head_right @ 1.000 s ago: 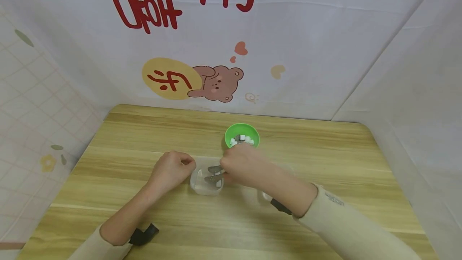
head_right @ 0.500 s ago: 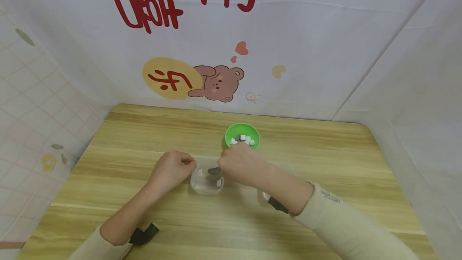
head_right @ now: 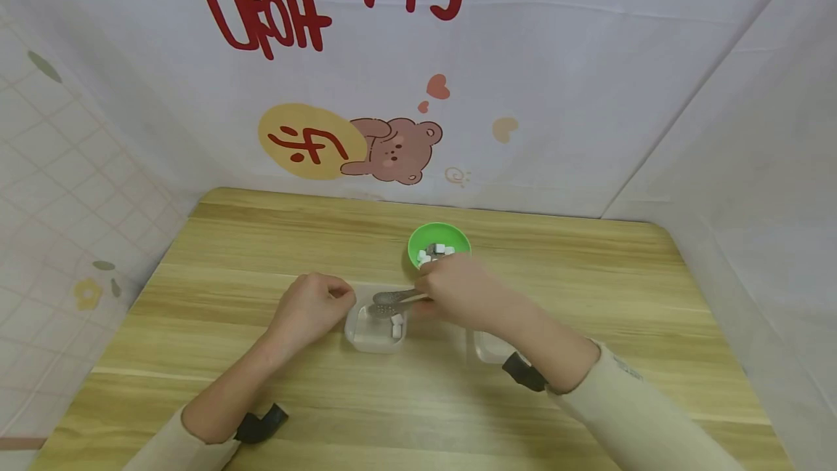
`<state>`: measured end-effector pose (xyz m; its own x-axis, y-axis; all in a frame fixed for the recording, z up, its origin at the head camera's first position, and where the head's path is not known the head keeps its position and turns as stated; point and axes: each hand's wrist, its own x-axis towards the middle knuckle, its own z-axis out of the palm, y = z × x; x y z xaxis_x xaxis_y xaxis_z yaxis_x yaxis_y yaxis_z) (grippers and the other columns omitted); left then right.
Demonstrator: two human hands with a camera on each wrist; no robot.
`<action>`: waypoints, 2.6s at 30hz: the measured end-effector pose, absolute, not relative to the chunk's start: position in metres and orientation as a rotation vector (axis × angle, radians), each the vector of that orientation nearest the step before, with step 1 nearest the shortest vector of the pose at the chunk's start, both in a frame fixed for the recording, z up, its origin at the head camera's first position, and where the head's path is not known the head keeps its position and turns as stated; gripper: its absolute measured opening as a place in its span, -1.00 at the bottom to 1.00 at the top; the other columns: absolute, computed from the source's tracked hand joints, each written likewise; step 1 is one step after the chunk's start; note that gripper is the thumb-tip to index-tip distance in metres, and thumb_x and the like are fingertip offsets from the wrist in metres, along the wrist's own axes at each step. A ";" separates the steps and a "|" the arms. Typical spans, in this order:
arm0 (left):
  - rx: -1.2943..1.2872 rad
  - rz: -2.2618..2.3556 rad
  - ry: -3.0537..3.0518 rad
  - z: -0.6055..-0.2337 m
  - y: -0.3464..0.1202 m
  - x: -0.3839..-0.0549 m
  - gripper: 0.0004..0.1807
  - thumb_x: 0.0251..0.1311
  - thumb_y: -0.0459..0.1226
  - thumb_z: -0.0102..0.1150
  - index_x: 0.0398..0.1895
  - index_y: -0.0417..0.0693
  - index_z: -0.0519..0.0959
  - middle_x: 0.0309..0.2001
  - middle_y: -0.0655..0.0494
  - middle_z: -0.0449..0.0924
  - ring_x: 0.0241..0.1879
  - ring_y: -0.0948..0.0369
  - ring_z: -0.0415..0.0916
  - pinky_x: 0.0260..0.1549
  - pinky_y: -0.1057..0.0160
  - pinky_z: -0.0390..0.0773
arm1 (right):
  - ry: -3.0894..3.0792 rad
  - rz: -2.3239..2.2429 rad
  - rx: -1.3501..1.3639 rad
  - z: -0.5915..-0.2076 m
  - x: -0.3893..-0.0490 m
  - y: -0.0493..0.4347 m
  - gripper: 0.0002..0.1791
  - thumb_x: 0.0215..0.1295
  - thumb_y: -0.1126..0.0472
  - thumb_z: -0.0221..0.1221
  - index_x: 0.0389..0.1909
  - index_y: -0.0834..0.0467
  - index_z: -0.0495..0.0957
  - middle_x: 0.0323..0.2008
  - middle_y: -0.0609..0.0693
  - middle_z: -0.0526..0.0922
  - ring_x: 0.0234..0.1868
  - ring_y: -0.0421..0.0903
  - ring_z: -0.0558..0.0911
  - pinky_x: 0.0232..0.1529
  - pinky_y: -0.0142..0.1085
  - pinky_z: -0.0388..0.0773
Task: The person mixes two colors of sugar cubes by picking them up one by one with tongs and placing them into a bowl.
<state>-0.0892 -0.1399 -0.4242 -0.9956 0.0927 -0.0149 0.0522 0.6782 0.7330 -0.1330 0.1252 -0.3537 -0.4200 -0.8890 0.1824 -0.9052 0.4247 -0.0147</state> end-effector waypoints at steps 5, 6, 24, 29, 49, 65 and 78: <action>0.119 1.226 2.835 -0.425 -0.140 -0.090 -0.81 0.18 -0.29 0.21 -0.46 -0.03 0.80 -0.60 0.32 0.62 -0.66 0.28 0.41 -0.63 0.22 0.39 | -2.450 0.385 1.515 -0.349 -0.136 0.144 -0.86 0.07 0.20 0.53 -0.40 0.06 0.75 -0.53 -0.23 0.52 -0.59 -0.41 0.36 -0.59 -0.48 0.34; 0.120 1.228 2.834 -0.424 -0.140 -0.090 -0.81 0.18 -0.29 0.21 -0.46 -0.03 0.80 -0.60 0.32 0.63 -0.66 0.28 0.42 -0.62 0.22 0.40 | -2.427 0.420 1.490 -0.347 -0.137 0.149 -0.86 0.06 0.20 0.53 -0.39 0.07 0.75 -0.52 -0.23 0.55 -0.59 -0.42 0.38 -0.60 -0.48 0.33; 0.109 1.221 2.830 -0.425 -0.141 -0.091 -0.80 0.20 -0.27 0.21 -0.44 -0.02 0.81 -0.55 0.31 0.66 -0.63 0.29 0.43 -0.58 0.21 0.43 | -2.352 0.453 1.029 -0.358 -0.175 0.206 -0.85 0.05 0.26 0.50 -0.32 0.17 0.81 -0.39 0.01 0.79 -0.54 -0.04 0.72 -0.67 -0.19 0.44; 0.106 1.214 2.834 -0.425 -0.141 -0.090 -0.80 0.20 -0.25 0.21 -0.45 0.00 0.81 -0.55 0.33 0.66 -0.61 0.28 0.45 -0.55 0.21 0.45 | -2.425 0.435 0.975 -0.365 -0.179 0.211 -0.88 0.09 0.23 0.50 -0.33 0.13 0.81 -0.40 -0.02 0.79 -0.55 -0.06 0.69 -0.68 -0.22 0.38; 0.060 1.203 2.817 -0.424 -0.140 -0.091 -0.81 0.19 -0.25 0.22 -0.45 0.05 0.80 -0.49 0.29 0.70 -0.58 0.27 0.48 -0.50 0.21 0.48 | -2.450 0.453 1.007 -0.367 -0.177 0.213 -0.87 0.08 0.17 0.49 -0.35 0.10 0.81 -0.42 -0.09 0.77 -0.61 -0.21 0.59 -0.69 -0.32 0.34; 0.078 1.212 2.810 -0.423 -0.140 -0.090 -0.81 0.20 -0.27 0.20 -0.43 -0.01 0.81 -0.52 0.27 0.69 -0.63 0.28 0.43 -0.57 0.21 0.44 | -2.370 0.502 1.252 -0.342 -0.148 0.181 -0.79 0.07 0.11 0.50 -0.27 0.10 0.82 -0.39 -0.14 0.76 -0.59 -0.29 0.59 -0.65 -0.43 0.38; 0.107 1.215 2.827 -0.423 -0.140 -0.090 -0.81 0.19 -0.29 0.21 -0.45 -0.02 0.81 -0.58 0.29 0.65 -0.66 0.28 0.40 -0.62 0.21 0.38 | -2.410 0.319 1.481 -0.333 -0.140 0.157 -0.82 -0.04 0.05 0.54 -0.43 0.00 0.77 -0.53 -0.26 0.55 -0.58 -0.40 0.41 -0.64 -0.45 0.32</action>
